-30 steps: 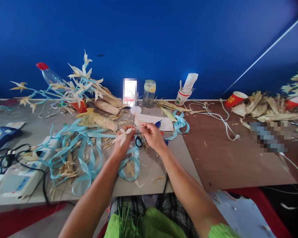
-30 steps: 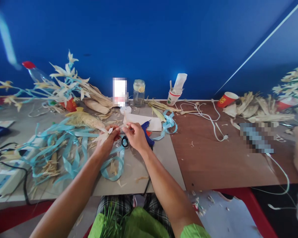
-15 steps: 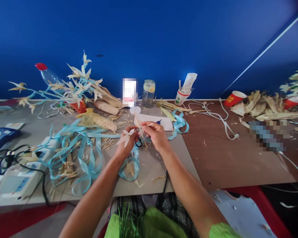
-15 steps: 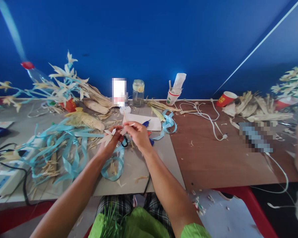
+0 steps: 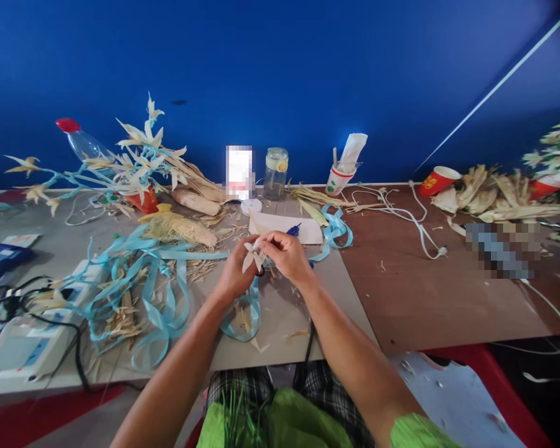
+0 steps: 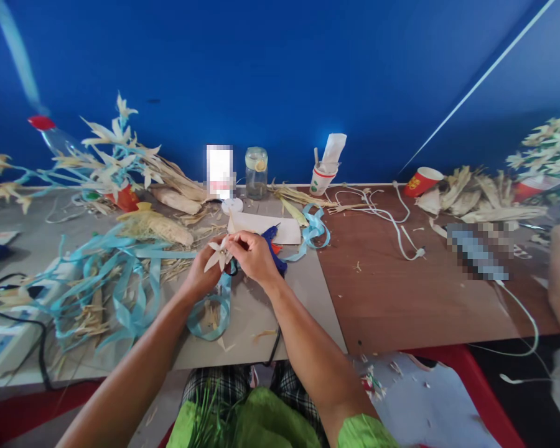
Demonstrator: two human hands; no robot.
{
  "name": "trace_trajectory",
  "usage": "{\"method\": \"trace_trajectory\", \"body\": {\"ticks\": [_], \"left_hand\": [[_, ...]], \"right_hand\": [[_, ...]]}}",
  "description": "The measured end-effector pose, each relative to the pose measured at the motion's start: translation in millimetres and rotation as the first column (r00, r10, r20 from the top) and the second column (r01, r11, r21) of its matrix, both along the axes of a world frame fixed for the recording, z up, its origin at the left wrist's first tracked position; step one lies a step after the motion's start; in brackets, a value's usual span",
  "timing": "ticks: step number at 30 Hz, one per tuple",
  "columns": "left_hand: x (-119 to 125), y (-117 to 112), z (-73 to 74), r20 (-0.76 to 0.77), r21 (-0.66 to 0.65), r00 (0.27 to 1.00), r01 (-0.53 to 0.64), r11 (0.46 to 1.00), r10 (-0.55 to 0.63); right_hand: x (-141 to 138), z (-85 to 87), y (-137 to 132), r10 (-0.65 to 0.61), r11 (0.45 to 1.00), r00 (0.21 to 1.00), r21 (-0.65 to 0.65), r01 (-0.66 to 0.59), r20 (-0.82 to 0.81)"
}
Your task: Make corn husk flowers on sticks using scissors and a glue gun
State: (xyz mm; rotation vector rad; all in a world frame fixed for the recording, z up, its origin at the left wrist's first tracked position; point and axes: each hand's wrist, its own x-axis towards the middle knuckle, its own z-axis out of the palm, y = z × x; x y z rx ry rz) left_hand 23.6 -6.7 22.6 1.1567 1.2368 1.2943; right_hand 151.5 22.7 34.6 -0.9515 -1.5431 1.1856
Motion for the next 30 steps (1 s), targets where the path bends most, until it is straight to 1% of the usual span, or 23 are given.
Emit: {"method": "trace_trajectory", "body": {"ticks": [1, 4, 6, 8, 11, 15, 17, 22, 26, 30], "left_hand": [[-0.6, -1.1, 3.8, -0.04, 0.022, 0.998, 0.057, 0.998, -0.056], [-5.3, -1.6, 10.9, -0.161, 0.021, 0.978, 0.139, 0.99, -0.134], [-9.1, 0.0, 11.1, -0.217, 0.03, 0.963, 0.171, 0.985, -0.161], [-12.2, 2.1, 8.5, -0.235, 0.047, 0.957, 0.188, 0.981, -0.172], [-14.3, 4.2, 3.5, -0.206, 0.051, 0.958, 0.213, 0.976, -0.198], [-13.4, 4.0, 2.5, -0.099, 0.031, 0.965, 0.245, 0.969, -0.241], [-12.2, 3.2, 4.5, -0.038, 0.025, 0.97, 0.241, 0.97, -0.24], [-10.6, 2.8, 5.3, 0.046, 0.016, 0.962, 0.27, 0.963, -0.271], [-11.7, 3.0, 2.5, 0.044, 0.046, 0.951, 0.304, 0.951, -0.306], [-13.0, 1.6, 6.6, 0.019, 0.038, 0.922, 0.386, 0.922, -0.387]], "right_hand": [[2.2, 0.2, 1.8, -0.026, 1.0, 1.0, 0.003, 0.026, 0.005], [7.9, 1.9, 5.6, -0.073, 0.997, 0.997, 0.01, 0.073, 0.035], [10.0, 3.8, 6.2, -0.073, 0.997, 0.996, 0.017, 0.072, 0.057], [10.9, 5.1, 5.9, -0.045, 0.999, 0.996, 0.017, 0.044, 0.075], [11.7, 4.0, 6.9, -0.032, 0.999, 0.997, 0.01, 0.031, 0.073], [13.9, -1.7, 12.3, -0.156, 0.988, 0.988, 0.009, 0.156, 0.002], [14.5, -3.5, 14.1, -0.186, 0.982, 0.982, 0.018, 0.187, -0.026], [12.6, 1.3, 9.0, -0.16, 0.984, 0.987, 0.086, 0.159, 0.003], [13.5, 7.1, 3.6, -0.11, 0.985, 0.992, 0.138, 0.101, 0.057], [18.7, 7.9, 3.6, -0.078, 0.969, 0.992, 0.243, 0.051, 0.103]]}}
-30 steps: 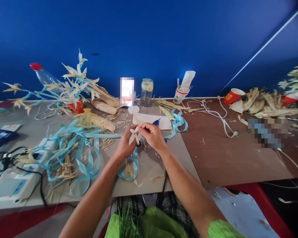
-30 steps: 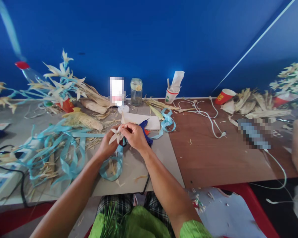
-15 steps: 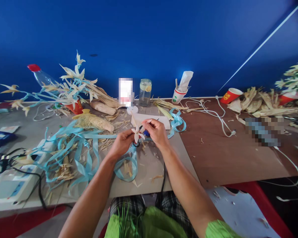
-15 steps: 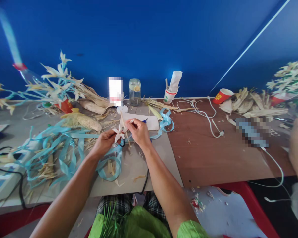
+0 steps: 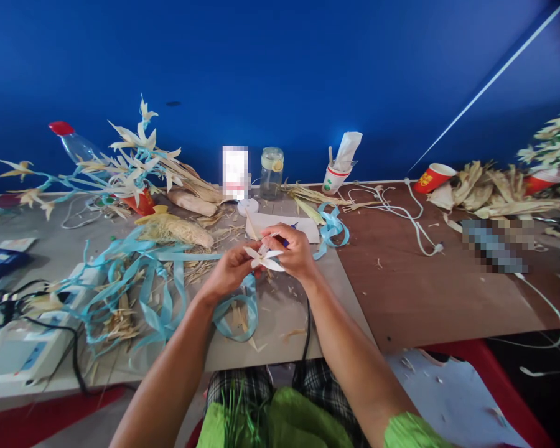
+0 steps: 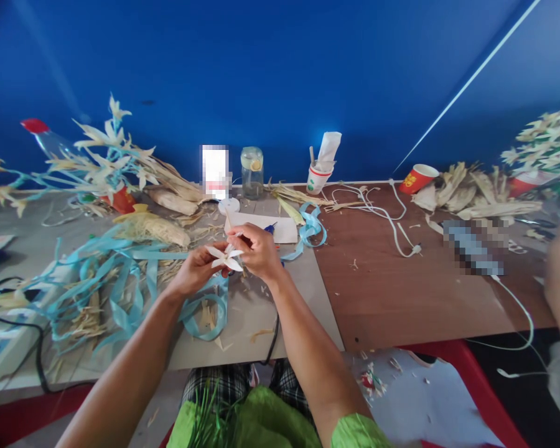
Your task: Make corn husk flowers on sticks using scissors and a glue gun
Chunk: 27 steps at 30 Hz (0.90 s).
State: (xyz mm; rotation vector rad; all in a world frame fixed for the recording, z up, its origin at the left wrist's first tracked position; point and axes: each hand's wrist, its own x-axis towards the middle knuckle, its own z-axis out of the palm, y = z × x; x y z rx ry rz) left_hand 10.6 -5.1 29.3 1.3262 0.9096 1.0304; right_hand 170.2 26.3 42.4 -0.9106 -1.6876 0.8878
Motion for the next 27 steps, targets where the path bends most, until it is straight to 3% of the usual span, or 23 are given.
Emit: {"method": "trace_trajectory", "body": {"ticks": [4, 9, 18, 27], "left_hand": [[-1.0, -0.9, 4.4, -0.025, -0.018, 0.997, 0.074, 0.997, -0.075], [-2.3, -1.9, 4.1, -0.036, -0.031, 0.996, 0.081, 0.996, -0.083], [-9.5, -0.9, -11.6, -0.044, -0.079, 0.991, 0.12, 0.99, -0.124], [-13.3, -0.2, -17.1, -0.049, -0.064, 0.994, 0.091, 0.994, -0.094]], "right_hand": [[3.5, 1.4, -0.1, 0.016, 0.999, 0.999, 0.046, -0.018, 0.045], [4.2, 4.9, -3.5, 0.128, 0.991, 0.992, -0.034, -0.128, 0.013], [6.7, 3.3, -2.4, 0.276, 0.945, 0.953, -0.149, -0.293, -0.122], [8.0, 3.3, -0.9, 0.284, 0.938, 0.947, -0.164, -0.306, -0.149]]}}
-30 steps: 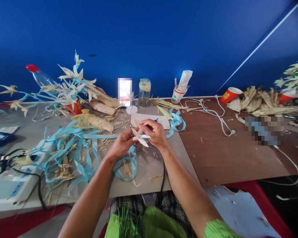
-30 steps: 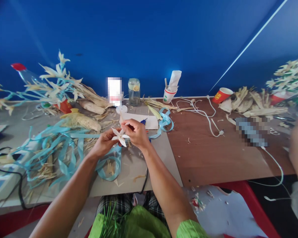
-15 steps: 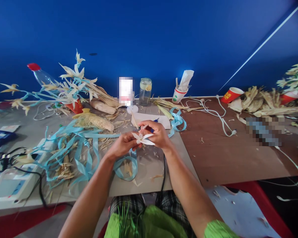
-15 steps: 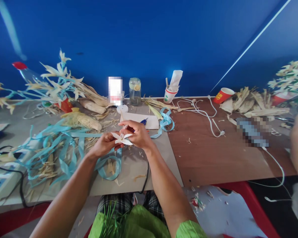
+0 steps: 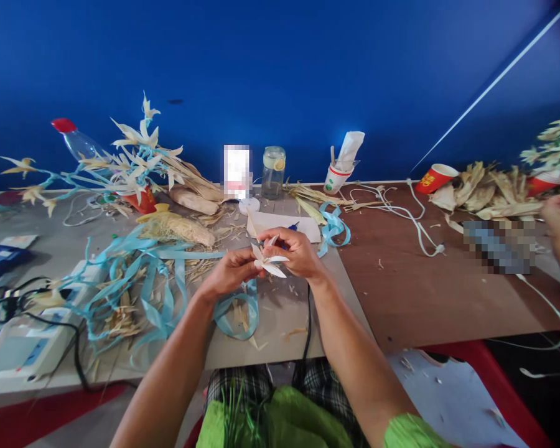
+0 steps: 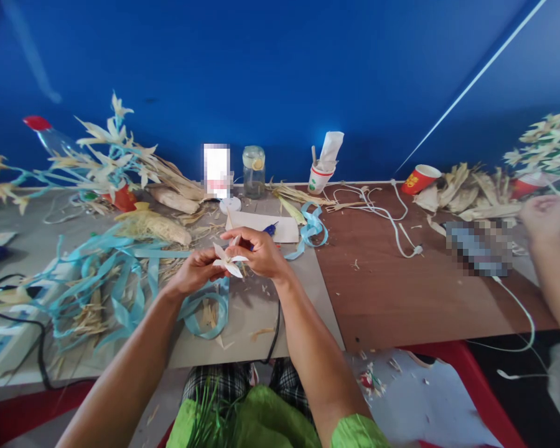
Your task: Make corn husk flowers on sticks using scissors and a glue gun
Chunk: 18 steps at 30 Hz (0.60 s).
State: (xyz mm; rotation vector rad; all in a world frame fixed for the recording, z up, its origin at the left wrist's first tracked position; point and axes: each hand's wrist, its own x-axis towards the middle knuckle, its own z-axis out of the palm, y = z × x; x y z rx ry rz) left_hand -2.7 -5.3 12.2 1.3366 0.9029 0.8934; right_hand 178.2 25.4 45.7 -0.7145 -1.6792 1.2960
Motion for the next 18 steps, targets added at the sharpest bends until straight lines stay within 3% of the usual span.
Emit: {"method": "trace_trajectory", "body": {"ticks": [10, 14, 18], "left_hand": [[1.2, 1.8, 1.5, 0.02, 0.089, 0.998, -0.069, 0.994, 0.067], [3.8, 1.4, 5.5, 0.045, 0.104, 0.995, -0.091, 0.99, 0.086], [4.8, 1.7, 7.6, 0.058, 0.115, 0.992, -0.122, 0.986, 0.116]], "right_hand": [[-2.8, -2.3, 2.7, -0.028, 0.987, 0.986, -0.161, 0.001, -0.167], [-3.7, -6.3, 9.1, -0.136, 0.96, 0.936, -0.275, 0.044, -0.326], [-1.8, -10.8, 20.2, -0.319, 0.921, 0.828, -0.356, 0.157, -0.462]]}}
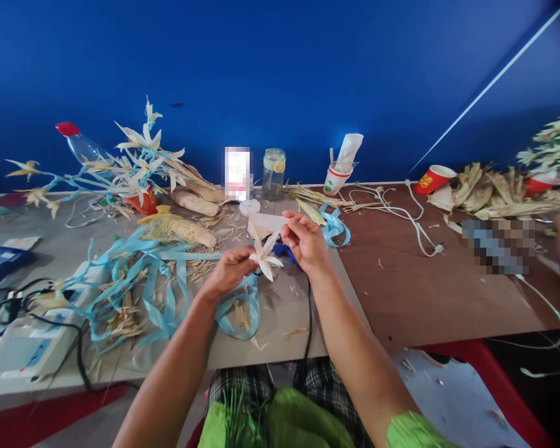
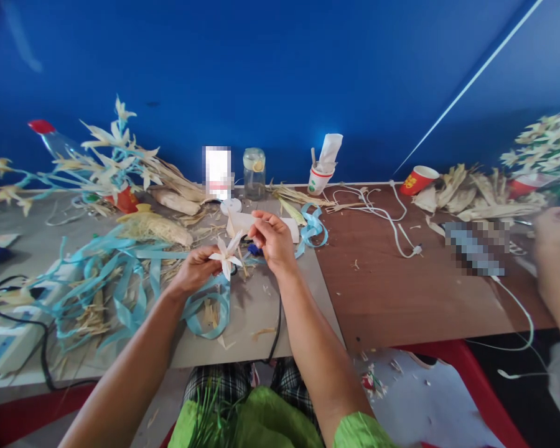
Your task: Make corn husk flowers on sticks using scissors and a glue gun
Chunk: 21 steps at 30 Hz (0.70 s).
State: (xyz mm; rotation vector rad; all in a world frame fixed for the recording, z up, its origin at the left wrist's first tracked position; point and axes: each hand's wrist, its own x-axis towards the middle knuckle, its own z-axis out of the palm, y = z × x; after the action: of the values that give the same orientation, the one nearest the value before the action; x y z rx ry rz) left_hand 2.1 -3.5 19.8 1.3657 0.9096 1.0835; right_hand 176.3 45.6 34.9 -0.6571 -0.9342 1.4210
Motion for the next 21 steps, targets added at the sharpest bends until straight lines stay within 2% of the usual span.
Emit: {"method": "trace_trajectory", "body": {"ticks": [4, 8, 11, 14, 17, 19, 21], "left_hand": [[1.4, 0.9, 1.8, -0.001, 0.031, 0.997, -0.076, 0.997, 0.076], [3.2, 1.9, 2.7, 0.016, 0.046, 0.992, -0.125, 0.991, 0.124], [3.7, 3.0, 1.7, 0.03, 0.071, 0.987, -0.158, 0.985, 0.157], [2.8, 4.8, -0.6, 0.035, 0.089, 0.98, -0.2, 0.976, 0.197], [1.1, 6.8, -3.5, 0.041, 0.106, 0.976, -0.219, 0.97, 0.216], [0.3, 8.0, -5.5, 0.053, 0.113, 0.973, -0.229, 0.967, 0.224], [0.2, 8.9, -7.5, 0.065, 0.106, 0.972, -0.233, 0.967, 0.227]], "right_hand": [[0.8, -7.3, 8.9, -0.163, 0.984, 0.986, -0.064, 0.164, 0.021], [-1.9, -15.3, 11.1, -0.265, 0.959, 0.941, -0.045, 0.28, 0.211], [-5.0, -20.0, 11.6, -0.317, 0.943, 0.866, 0.034, 0.33, 0.387], [-7.1, -20.0, 11.8, -0.356, 0.931, 0.751, 0.145, 0.334, 0.556], [-4.6, -12.9, 7.9, -0.344, 0.937, 0.615, 0.219, 0.271, 0.71], [1.4, -6.3, 1.0, -0.299, 0.953, 0.495, 0.229, 0.197, 0.816], [10.6, -1.2, -9.7, -0.247, 0.968, 0.335, 0.214, 0.133, 0.909]]}}
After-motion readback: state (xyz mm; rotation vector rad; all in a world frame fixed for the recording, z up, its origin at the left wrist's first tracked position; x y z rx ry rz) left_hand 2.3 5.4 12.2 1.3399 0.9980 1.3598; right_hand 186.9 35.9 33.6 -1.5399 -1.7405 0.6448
